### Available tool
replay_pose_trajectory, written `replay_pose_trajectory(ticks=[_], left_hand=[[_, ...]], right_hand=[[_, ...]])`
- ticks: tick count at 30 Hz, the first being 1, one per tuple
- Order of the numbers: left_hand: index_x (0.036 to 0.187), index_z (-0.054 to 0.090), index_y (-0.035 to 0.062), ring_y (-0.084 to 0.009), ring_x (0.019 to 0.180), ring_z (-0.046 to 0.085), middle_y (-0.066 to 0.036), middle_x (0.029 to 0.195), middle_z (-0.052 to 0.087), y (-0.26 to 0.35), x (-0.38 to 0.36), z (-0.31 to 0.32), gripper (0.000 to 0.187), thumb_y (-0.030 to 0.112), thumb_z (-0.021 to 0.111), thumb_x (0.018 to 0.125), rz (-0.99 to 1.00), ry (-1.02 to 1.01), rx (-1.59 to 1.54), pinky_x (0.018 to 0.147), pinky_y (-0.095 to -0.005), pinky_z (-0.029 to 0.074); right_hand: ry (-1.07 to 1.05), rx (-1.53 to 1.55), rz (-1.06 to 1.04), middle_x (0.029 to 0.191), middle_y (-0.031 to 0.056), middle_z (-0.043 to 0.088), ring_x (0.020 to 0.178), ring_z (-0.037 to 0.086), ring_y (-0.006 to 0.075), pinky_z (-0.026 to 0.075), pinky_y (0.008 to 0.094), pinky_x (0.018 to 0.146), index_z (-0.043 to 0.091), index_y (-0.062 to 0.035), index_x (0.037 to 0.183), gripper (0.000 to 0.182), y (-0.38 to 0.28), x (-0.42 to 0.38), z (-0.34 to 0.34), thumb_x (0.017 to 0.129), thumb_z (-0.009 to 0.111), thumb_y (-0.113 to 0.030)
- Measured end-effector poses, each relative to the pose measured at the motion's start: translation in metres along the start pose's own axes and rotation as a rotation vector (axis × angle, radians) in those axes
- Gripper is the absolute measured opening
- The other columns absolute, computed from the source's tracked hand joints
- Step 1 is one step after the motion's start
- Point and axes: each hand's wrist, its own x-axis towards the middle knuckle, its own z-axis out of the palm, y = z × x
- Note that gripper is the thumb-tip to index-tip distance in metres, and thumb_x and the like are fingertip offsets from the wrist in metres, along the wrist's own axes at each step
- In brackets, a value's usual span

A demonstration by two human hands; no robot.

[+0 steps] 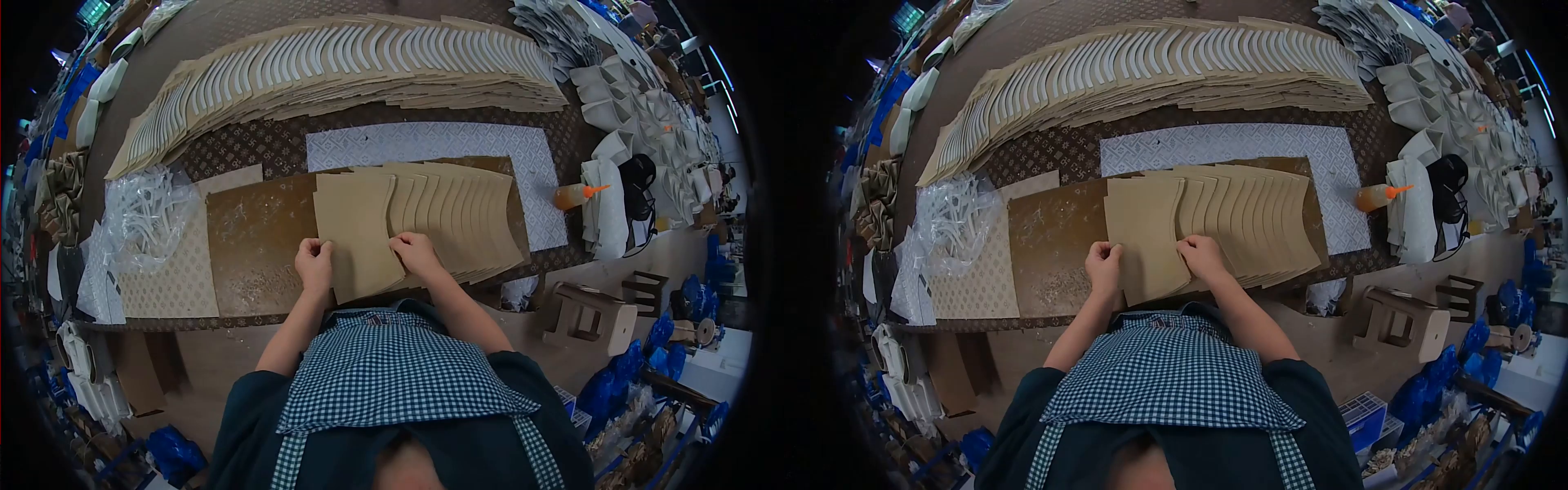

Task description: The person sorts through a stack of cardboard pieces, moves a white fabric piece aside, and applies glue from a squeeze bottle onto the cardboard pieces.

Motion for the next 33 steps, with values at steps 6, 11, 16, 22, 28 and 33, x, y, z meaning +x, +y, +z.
replay_pose_trajectory(ticks=[6,11,16,22,28,33], left_hand=[[0.085,0.056,0.002,-0.0069,0.064,0.049,0.001,0.072,0.055,0.002,-0.002,-0.003,0.013,0.01,0.066,0.084,0.029,-0.006,-0.022,0.06,-0.0231,0.044],[0.088,0.055,0.0024,-0.0057,0.065,0.048,0.001,0.074,0.055,0.005,-0.002,-0.005,0.012,0.01,0.064,0.087,0.058,-0.042,-0.112,0.06,-0.0216,0.043],[0.089,0.055,0.0021,-0.0061,0.066,0.049,0.001,0.075,0.056,0.008,-0.003,-0.007,0.012,0.01,0.065,0.087,0.04,-0.053,-0.086,0.061,-0.0223,0.044],[0.088,0.059,0.0015,-0.0059,0.07,0.053,0.001,0.078,0.06,0.006,0.002,-0.01,0.012,0.011,0.067,0.085,0.053,-0.046,0.023,0.065,-0.0217,0.046],[0.086,0.061,0.0014,-0.0069,0.07,0.055,0.0,0.077,0.061,0.004,0.006,-0.014,0.012,0.011,0.068,0.082,-0.001,-0.016,0.027,0.066,-0.0228,0.047],[0.088,0.06,0.0018,-0.0065,0.07,0.053,0.0,0.078,0.06,-0.004,0.011,-0.016,0.011,0.01,0.066,0.084,0.012,-0.033,0.064,0.064,-0.0224,0.046]], right_hand=[[0.103,-0.249,-0.133,0.084,0.0149,0.068,0.08,0.065,0.0312,0.051,0.0402,0.07,0.069,-0.0041,0.088,0.025,-0.013,-0.015,-0.002,0.083,0.059,-0.026],[0.198,-0.399,-0.27,0.087,0.0127,0.066,0.082,0.063,0.0334,0.05,0.0439,0.069,0.066,-0.0066,0.084,0.019,-0.015,-0.024,0.0,0.083,0.058,-0.024],[0.209,-0.489,-0.284,0.085,0.012,0.065,0.079,0.063,0.0332,0.05,0.0449,0.067,0.064,-0.0071,0.08,0.018,-0.007,-0.021,0.003,0.083,0.059,-0.024],[0.252,-0.468,-0.319,0.086,0.0099,0.063,0.078,0.063,0.0328,0.05,0.0441,0.066,0.061,-0.0097,0.083,0.01,-0.004,-0.02,0.004,0.081,0.062,-0.02],[0.245,-0.387,-0.361,0.087,0.0082,0.063,0.078,0.063,0.0311,0.05,0.0424,0.065,0.061,-0.0109,0.085,0.009,0.001,-0.02,0.01,0.081,0.063,-0.018],[0.239,-0.363,-0.364,0.088,0.0075,0.064,0.079,0.064,0.0297,0.051,0.0412,0.066,0.063,-0.0113,0.086,0.009,0.003,-0.02,0.009,0.081,0.063,-0.019]])
